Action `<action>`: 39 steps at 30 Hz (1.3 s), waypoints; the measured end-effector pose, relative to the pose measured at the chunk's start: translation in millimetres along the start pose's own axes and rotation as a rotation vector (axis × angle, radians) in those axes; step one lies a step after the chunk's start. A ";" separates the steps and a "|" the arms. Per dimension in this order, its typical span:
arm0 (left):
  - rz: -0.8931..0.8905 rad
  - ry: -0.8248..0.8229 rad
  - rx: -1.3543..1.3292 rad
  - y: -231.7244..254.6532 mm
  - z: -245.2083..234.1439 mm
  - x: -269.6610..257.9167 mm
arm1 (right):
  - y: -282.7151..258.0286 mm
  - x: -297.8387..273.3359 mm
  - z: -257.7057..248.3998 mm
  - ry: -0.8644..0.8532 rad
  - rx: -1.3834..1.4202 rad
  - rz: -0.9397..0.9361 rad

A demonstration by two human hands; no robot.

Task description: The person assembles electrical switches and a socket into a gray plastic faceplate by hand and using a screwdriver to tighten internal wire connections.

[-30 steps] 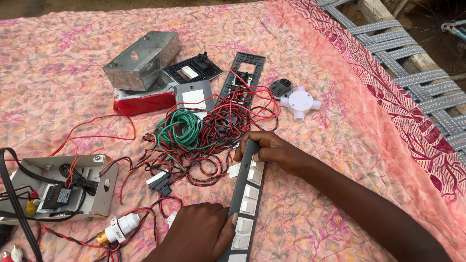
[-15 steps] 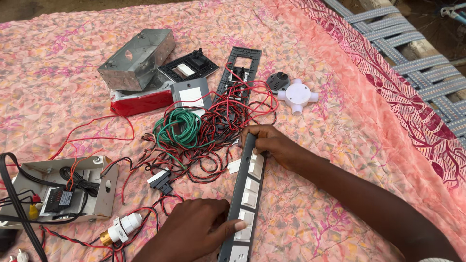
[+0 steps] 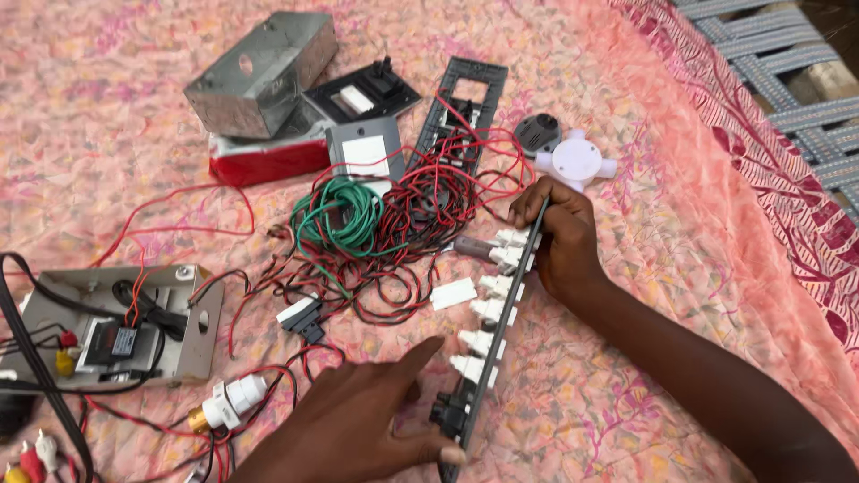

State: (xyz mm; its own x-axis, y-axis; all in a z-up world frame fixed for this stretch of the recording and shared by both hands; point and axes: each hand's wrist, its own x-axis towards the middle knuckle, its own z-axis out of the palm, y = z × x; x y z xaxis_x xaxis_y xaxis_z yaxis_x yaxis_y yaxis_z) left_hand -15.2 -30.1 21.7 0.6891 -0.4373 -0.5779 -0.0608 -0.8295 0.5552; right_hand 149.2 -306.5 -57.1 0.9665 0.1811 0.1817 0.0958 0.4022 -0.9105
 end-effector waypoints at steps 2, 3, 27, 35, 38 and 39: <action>0.251 0.159 -0.185 6.2 5.3 3.3 | 2.0 1.9 3.4 -0.074 0.040 -0.030; 0.374 0.225 -0.281 6.1 9.3 5.3 | 4.9 -0.9 4.6 -0.104 0.063 -0.037; 0.769 0.206 -0.270 -8.6 41.9 24.2 | 21.0 -31.9 31.6 -0.491 0.521 0.345; 0.713 0.304 -0.173 -12.5 29.4 30.1 | 21.5 -28.8 32.5 -0.509 0.455 0.392; 0.724 0.409 -0.023 -6.9 32.2 30.7 | 21.4 -30.4 32.9 -0.551 0.461 0.432; 0.732 0.465 0.037 -5.8 32.6 31.8 | 21.3 -29.6 33.7 -0.565 0.468 0.445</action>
State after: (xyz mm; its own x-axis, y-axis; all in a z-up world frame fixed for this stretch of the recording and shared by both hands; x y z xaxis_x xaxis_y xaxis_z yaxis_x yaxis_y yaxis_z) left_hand -16.5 -50.5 -19.3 0.6923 -0.6857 0.2248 -0.6220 -0.4092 0.6676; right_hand 114.5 -273.1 -69.4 0.6152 0.7800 0.1148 -0.4924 0.4939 -0.7167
